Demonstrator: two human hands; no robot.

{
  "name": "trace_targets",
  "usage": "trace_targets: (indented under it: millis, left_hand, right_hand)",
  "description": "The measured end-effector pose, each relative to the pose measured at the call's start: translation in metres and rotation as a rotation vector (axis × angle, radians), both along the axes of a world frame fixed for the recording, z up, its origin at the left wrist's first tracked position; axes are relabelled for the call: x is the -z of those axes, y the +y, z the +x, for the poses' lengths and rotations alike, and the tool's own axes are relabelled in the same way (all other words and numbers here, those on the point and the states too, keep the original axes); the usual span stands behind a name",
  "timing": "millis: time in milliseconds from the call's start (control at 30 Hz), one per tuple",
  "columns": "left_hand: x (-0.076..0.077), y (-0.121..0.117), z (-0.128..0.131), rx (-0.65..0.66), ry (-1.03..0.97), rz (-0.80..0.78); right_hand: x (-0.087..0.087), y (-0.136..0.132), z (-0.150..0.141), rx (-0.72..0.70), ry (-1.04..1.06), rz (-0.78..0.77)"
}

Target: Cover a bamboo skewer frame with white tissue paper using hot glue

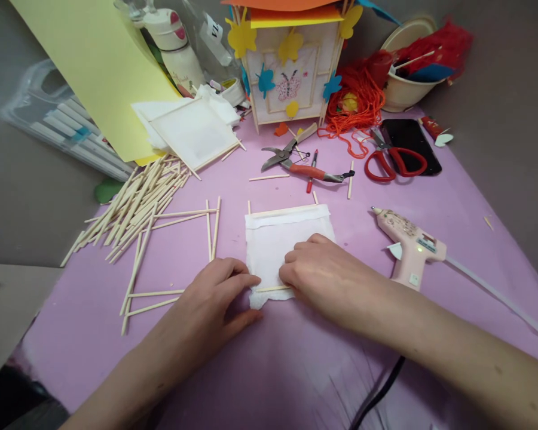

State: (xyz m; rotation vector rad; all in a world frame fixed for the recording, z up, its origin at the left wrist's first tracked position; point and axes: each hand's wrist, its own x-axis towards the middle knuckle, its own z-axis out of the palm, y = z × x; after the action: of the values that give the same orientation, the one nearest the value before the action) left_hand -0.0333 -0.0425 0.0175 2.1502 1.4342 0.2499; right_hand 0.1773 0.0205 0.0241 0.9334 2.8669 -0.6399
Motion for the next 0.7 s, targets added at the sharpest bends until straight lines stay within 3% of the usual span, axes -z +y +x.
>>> trace_targets:
  millis: [100, 300, 533, 700]
  left_hand:
    - [0.000, -0.001, -0.002, 0.008, 0.008, 0.018]
    - [0.001, -0.004, 0.007, 0.037, 0.002, 0.173]
    - [0.015, -0.007, 0.032, 0.084, 0.056, 0.298]
    - [0.017, -0.006, 0.032, 0.080, 0.043, 0.342]
  right_hand:
    - [-0.003, -0.005, 0.009, 0.008, 0.046, 0.007]
    - [-0.009, -0.026, 0.048, 0.207, 0.177, 0.065]
    - [0.009, -0.043, 0.056, 0.350, 0.139, 0.129]
    - [0.019, -0.040, 0.057, 0.350, 0.189, 0.172]
